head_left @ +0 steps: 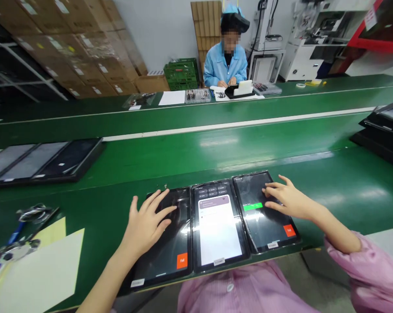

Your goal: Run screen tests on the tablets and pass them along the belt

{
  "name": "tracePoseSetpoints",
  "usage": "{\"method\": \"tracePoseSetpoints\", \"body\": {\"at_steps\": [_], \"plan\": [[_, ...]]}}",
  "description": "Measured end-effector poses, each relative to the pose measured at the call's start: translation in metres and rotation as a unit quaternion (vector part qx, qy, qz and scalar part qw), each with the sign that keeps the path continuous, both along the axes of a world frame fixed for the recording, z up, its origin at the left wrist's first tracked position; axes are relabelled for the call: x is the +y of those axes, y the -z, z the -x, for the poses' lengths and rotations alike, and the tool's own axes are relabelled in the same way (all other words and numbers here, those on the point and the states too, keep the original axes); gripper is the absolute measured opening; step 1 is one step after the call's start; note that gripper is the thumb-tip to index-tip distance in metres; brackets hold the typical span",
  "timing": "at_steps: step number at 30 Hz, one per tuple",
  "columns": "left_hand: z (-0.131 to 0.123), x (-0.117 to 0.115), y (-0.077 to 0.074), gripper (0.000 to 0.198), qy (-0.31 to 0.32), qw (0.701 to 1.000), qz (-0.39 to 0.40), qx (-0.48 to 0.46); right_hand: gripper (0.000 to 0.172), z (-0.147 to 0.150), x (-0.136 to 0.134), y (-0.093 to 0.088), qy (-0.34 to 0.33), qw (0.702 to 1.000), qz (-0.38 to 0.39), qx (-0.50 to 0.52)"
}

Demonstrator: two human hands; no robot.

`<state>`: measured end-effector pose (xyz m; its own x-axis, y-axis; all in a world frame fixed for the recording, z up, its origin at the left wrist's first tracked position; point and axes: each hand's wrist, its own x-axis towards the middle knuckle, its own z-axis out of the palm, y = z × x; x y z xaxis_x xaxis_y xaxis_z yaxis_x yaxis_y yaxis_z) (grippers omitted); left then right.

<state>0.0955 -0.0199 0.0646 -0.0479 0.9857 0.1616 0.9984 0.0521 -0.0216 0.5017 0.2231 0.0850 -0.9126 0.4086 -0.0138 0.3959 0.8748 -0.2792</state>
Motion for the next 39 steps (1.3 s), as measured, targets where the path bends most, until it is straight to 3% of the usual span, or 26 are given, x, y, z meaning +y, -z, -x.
{"method": "tracePoseSetpoints", "body": {"at_steps": [5, 10, 13, 16, 21, 24, 30, 33, 37, 39], "plan": [[0.005, -0.004, -0.006, 0.054, -0.076, 0.996, -0.025, -0.036, 0.025, 0.033, -0.01, -0.021, -0.042, 0.998, 0.003, 0.049], [-0.003, 0.019, -0.006, 0.056, -0.078, 0.996, -0.008, -0.051, 0.035, 0.101, -0.014, -0.006, -0.105, 0.994, 0.003, 0.033], [-0.01, 0.025, -0.006, 0.053, -0.066, 0.996, 0.009, -0.053, 0.041, 0.116, -0.018, 0.001, -0.123, 0.992, 0.004, 0.017], [-0.013, 0.025, -0.005, 0.05, -0.065, 0.997, 0.02, -0.042, 0.037, 0.099, -0.009, 0.003, -0.098, 0.994, 0.002, 0.053], [-0.003, 0.02, 0.0, 0.057, -0.086, 0.995, -0.012, -0.051, 0.027, 0.027, 0.027, 0.012, 0.052, 0.993, 0.005, 0.108], [0.004, 0.023, 0.001, 0.059, -0.103, 0.992, -0.019, -0.077, 0.029, -0.005, 0.037, 0.021, 0.095, 0.987, 0.024, 0.125], [0.003, 0.062, -0.008, 0.059, -0.096, 0.986, 0.06, -0.123, 0.029, -0.002, 0.04, 0.031, 0.089, 0.98, 0.031, 0.174], [-0.003, 0.089, -0.015, 0.057, -0.078, 0.981, 0.095, -0.153, 0.026, 0.012, 0.061, 0.039, 0.163, 0.934, 0.06, 0.314], [-0.016, 0.115, -0.02, 0.055, -0.107, 0.97, 0.147, -0.163, 0.027, 0.03, 0.096, 0.065, 0.329, 0.788, 0.127, 0.504], [-0.023, 0.121, -0.018, 0.051, -0.117, 0.965, 0.176, -0.158, 0.027, 0.036, 0.105, 0.081, 0.351, 0.77, 0.148, 0.512]]}}
